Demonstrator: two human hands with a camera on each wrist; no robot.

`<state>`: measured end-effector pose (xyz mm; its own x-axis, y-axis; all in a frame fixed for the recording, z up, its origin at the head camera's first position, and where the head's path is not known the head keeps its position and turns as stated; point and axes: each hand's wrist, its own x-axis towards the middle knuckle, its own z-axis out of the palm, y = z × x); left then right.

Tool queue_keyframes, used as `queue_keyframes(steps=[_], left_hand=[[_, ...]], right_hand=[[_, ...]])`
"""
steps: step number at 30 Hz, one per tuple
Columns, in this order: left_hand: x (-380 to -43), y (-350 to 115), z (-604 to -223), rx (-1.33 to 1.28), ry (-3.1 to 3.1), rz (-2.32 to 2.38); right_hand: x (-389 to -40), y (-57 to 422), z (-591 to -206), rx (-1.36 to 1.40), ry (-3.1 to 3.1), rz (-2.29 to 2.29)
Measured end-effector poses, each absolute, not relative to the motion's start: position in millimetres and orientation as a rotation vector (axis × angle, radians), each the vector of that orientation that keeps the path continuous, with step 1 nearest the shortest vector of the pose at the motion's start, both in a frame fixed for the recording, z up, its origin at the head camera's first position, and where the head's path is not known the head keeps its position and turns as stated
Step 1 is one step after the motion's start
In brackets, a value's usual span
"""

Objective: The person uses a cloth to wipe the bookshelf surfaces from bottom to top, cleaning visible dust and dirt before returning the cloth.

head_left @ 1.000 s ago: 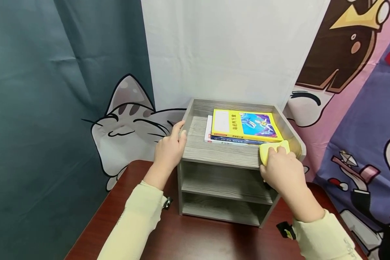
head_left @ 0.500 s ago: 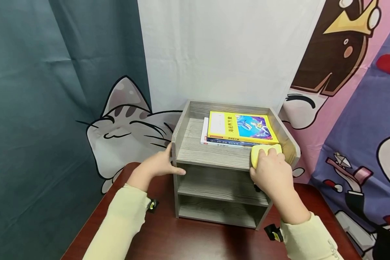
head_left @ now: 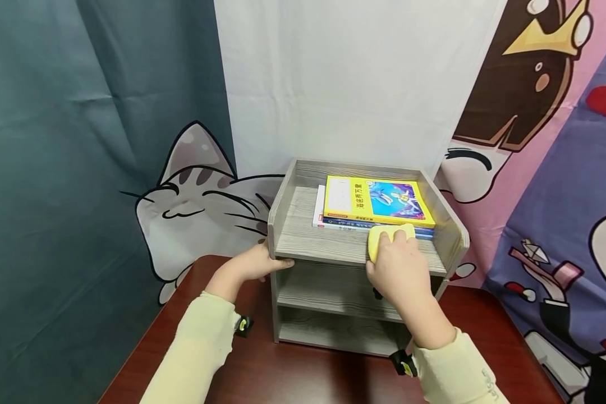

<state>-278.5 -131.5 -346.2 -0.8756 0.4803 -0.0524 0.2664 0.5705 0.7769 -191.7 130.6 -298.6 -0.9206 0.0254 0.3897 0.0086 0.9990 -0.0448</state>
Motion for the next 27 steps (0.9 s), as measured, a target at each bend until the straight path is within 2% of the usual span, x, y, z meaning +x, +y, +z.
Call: queue_keyframes(steps=[27], left_hand=[[-278,-130,-350,0.709,2.665,1.155]], right_hand=[[-209,64,-302,0.096,-2.679,0.081]])
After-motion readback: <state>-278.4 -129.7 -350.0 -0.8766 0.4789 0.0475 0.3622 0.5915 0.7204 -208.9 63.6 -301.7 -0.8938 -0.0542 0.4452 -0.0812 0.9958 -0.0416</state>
